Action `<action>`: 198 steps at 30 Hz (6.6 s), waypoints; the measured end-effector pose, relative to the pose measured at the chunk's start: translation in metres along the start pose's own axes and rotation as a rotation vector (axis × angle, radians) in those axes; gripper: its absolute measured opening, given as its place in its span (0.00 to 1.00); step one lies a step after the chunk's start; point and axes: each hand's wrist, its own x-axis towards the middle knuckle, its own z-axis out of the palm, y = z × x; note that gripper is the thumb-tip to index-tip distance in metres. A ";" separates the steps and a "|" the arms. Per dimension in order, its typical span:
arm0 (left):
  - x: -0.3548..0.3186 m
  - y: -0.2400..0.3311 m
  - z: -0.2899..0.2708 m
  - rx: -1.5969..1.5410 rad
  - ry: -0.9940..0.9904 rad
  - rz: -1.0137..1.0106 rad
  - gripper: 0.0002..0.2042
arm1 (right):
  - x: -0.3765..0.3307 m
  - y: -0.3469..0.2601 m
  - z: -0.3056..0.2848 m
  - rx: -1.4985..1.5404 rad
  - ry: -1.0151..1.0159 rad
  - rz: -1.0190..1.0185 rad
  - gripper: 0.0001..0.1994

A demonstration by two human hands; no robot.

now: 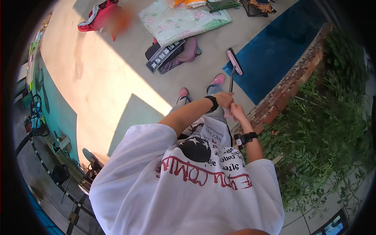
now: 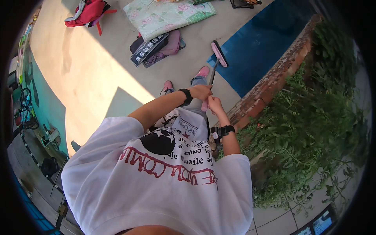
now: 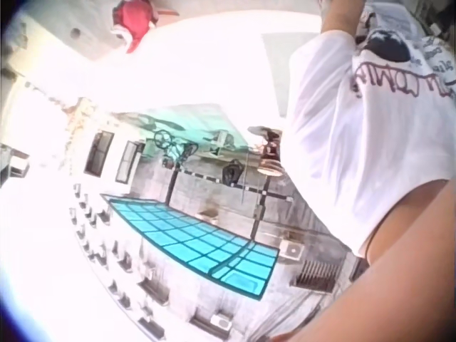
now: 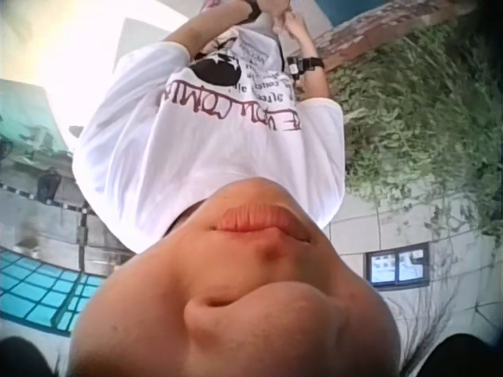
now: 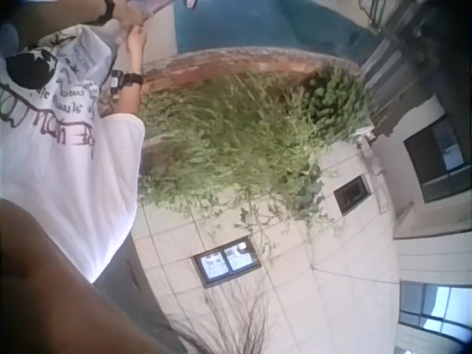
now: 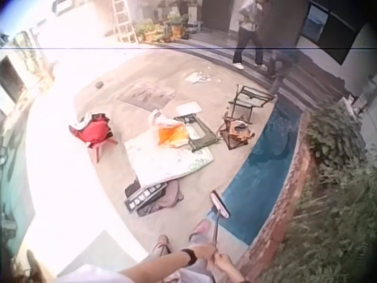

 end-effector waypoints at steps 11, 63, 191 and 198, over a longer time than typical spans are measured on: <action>-0.116 -0.030 0.044 -0.399 -0.360 -0.606 0.24 | -0.030 0.039 0.078 0.479 -0.250 0.209 0.19; -0.392 -0.115 0.122 -0.081 0.146 -0.875 0.17 | -0.082 0.150 0.189 0.231 -0.021 0.288 0.16; -0.835 -0.195 0.192 -0.797 1.232 -0.745 0.20 | -0.100 -0.246 0.562 -0.248 -0.639 0.206 0.06; -0.918 -0.202 0.327 -1.346 1.595 -1.212 0.20 | -0.153 -0.296 0.613 -0.277 -0.484 0.022 0.05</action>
